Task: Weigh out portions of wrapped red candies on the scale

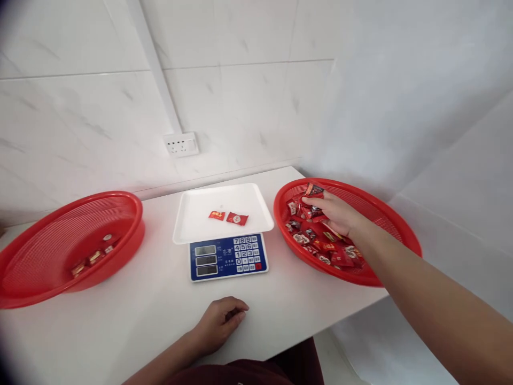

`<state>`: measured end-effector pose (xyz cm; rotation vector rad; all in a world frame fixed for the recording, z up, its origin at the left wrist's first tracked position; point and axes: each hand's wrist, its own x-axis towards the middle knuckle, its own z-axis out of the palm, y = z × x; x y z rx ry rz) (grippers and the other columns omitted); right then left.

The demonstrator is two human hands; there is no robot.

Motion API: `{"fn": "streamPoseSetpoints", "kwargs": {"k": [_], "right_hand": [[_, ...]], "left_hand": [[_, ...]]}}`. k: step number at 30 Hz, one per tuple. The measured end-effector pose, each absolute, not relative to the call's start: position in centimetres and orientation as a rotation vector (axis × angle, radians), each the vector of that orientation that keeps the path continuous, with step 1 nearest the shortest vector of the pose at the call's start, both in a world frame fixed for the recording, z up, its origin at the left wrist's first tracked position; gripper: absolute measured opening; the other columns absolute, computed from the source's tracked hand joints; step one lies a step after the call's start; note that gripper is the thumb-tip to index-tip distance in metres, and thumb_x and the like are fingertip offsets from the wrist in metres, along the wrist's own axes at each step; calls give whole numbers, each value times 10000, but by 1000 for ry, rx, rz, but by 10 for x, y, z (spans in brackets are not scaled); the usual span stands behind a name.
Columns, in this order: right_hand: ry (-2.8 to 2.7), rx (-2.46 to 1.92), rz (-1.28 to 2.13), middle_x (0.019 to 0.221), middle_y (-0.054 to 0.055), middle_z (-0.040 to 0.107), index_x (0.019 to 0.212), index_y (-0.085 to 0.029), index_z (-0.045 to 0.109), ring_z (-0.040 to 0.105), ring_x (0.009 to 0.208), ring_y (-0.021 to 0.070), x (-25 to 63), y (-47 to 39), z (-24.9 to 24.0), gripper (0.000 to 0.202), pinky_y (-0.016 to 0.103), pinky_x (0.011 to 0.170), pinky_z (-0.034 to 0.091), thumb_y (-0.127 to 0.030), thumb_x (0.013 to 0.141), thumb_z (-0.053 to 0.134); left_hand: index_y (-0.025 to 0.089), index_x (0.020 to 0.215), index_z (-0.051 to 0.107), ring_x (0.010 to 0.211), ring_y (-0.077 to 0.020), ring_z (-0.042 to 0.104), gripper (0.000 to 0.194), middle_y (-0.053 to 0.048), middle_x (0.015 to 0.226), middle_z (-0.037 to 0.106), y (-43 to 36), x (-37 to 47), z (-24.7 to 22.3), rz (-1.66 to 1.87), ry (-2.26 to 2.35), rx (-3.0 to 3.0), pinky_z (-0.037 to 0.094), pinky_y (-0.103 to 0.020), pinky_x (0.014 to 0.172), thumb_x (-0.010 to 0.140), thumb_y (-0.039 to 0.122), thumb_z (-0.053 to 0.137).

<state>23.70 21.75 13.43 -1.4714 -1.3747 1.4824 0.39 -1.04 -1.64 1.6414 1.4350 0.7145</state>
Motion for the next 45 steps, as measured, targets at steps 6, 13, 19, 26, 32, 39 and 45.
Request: {"fn": "streamPoseSetpoints", "kwargs": {"k": [6, 13, 19, 26, 32, 39, 45], "right_hand": [[-1735, -1261, 1671, 789, 38, 651, 899, -206, 556, 617, 657, 140, 162, 202, 143, 111, 240, 560, 521, -243, 801, 593], [-2220, -1273, 1512, 799, 31, 650, 1054, -210, 513, 600, 640, 129, 104, 198, 128, 346, 216, 514, 481, -295, 750, 655], [-2423, -1355, 1248, 599, -19, 588, 1144, -243, 507, 556, 536, 126, 103, 196, 135, 414, 209, 449, 432, -311, 755, 630], [-2267, -1386, 1267, 627, -3, 598, 1118, -240, 538, 563, 564, 127, 109, 198, 134, 381, 196, 434, 437, -307, 753, 622], [-2291, -1322, 1295, 1072, 75, 650, 1203, -248, 502, 605, 658, 127, 107, 200, 124, 455, 222, 513, 497, -292, 762, 605], [-2156, -1318, 1269, 1197, 87, 605, 1213, -242, 510, 628, 703, 141, 131, 202, 129, 437, 256, 570, 533, -327, 792, 587], [-1955, -1538, 1065, 1061, 59, 657, 1207, -262, 533, 630, 928, 207, 200, 207, 147, 399, 275, 708, 543, -375, 825, 562]], "left_hand": [[205, 1035, 659, 790, -152, 606, 272, -40, 950, 685, -11, 1, -15, 698, 1425, 1641, 481, -244, 722, 844, 266, 475], [186, 1050, 660, 786, -150, 608, 286, -58, 964, 676, -13, -1, -15, 689, 1374, 1670, 488, -238, 718, 835, 250, 483], [193, 1043, 664, 793, -145, 616, 278, -56, 962, 677, -14, -3, -15, 693, 1348, 1689, 497, -243, 755, 838, 248, 484], [205, 1047, 662, 795, -147, 618, 278, -48, 957, 678, -13, -3, -14, 691, 1346, 1695, 499, -246, 759, 833, 236, 487], [199, 1051, 662, 797, -148, 616, 283, -53, 957, 676, -13, -3, -14, 683, 1353, 1682, 497, -242, 749, 834, 239, 484], [213, 1052, 655, 823, -151, 615, 276, -47, 991, 674, -14, -4, -15, 686, 1347, 1667, 492, -248, 750, 840, 246, 482], [202, 1004, 653, 765, -145, 607, 249, -41, 916, 672, -12, -4, -17, 704, 1364, 1654, 488, -242, 704, 838, 240, 473]]}}
